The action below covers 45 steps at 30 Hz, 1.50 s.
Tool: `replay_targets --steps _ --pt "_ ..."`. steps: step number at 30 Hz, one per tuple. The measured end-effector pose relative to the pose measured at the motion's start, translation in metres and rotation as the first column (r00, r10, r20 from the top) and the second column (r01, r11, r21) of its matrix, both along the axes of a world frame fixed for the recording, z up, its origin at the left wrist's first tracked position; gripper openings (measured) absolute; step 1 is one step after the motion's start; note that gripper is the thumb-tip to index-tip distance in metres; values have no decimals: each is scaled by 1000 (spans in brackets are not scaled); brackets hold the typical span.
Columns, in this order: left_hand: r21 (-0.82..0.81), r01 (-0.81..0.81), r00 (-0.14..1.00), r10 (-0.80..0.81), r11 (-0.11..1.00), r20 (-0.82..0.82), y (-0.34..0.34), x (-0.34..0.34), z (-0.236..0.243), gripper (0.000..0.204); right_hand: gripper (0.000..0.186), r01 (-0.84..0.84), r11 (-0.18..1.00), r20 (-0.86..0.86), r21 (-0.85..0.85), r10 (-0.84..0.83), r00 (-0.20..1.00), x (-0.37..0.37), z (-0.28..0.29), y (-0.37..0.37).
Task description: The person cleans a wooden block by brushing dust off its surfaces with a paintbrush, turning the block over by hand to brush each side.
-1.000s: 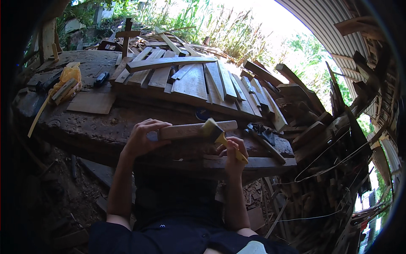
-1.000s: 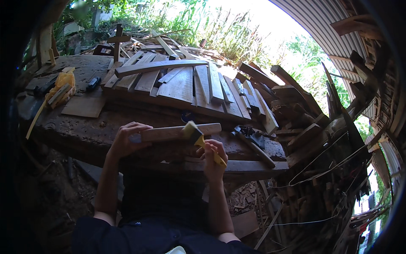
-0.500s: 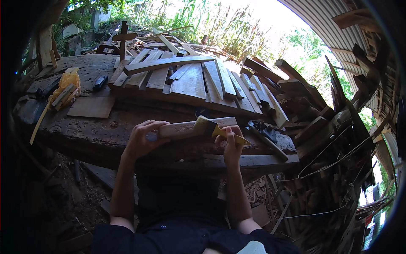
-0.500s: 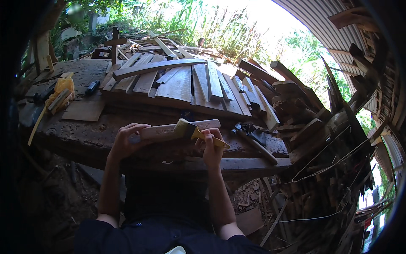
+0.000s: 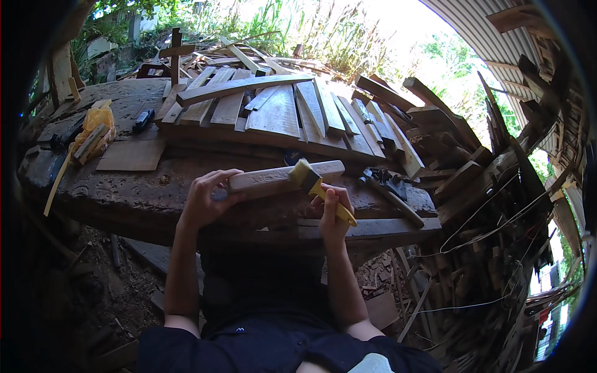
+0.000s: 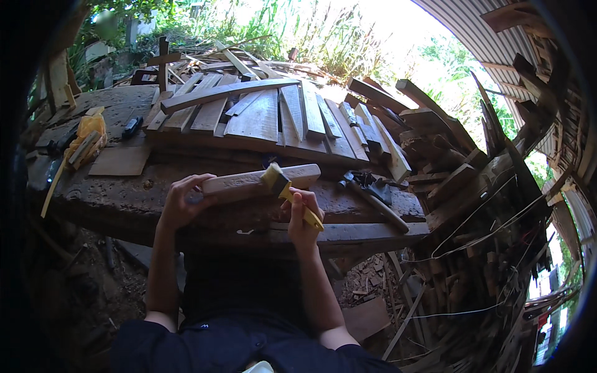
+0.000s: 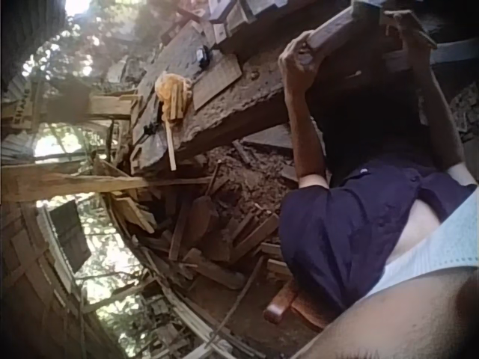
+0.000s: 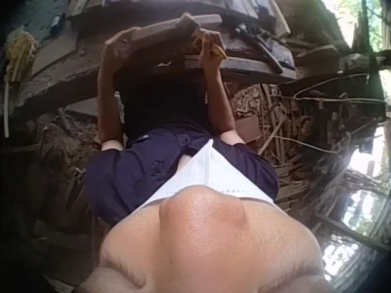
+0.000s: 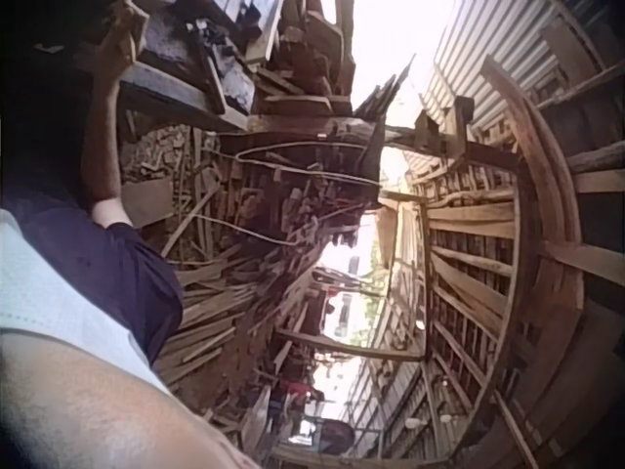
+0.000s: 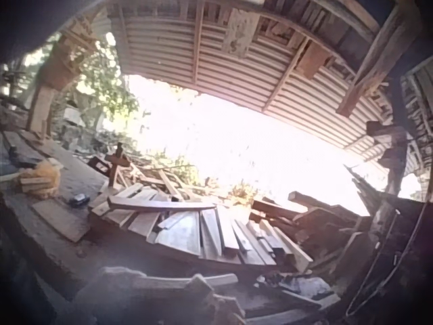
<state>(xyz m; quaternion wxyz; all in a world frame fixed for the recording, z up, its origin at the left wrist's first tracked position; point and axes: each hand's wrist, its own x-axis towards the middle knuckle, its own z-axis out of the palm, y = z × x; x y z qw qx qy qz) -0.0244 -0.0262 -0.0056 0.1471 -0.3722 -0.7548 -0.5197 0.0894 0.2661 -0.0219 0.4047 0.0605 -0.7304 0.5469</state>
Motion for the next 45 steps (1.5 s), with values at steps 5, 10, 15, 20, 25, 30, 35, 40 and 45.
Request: replay_targets --steps 5,10,15,20,25,30,35,40,45 --pt "7 -7 1000 7 1000 -25 -2 -2 -5 47 18 -306 949 135 75 294 946 1 14 -8" --pt "18 -32 999 32 999 -4 2 -2 -7 47 17 1 992 25 -126 2 1000 -1 11 -4" --pt "13 -54 998 53 998 19 2 -2 -9 47 17 149 976 -39 -161 -157 987 -7 8 0" --pt "-3 -85 996 85 996 26 1 0 -6 46 18 -257 966 193 -25 257 947 -1 11 -3" --pt "10 -78 997 78 997 18 0 -3 -7 47 18 -95 986 146 -134 114 983 -8 9 -2" --pt "14 -65 998 65 998 6 3 -4 -9 47 22 143 986 45 -85 -140 989 -22 25 23" --pt "13 -84 995 83 996 50 1 -2 -9 47 25 9 988 -94 -157 -24 995 -57 57 24" --pt "14 -78 996 77 997 38 6 -5 -14 44 21 -95 991 -86 -90 88 992 -51 28 10" --pt "-33 -90 994 92 995 66 1 -5 -11 47 25 -196 967 96 -161 213 972 -23 14 -3"
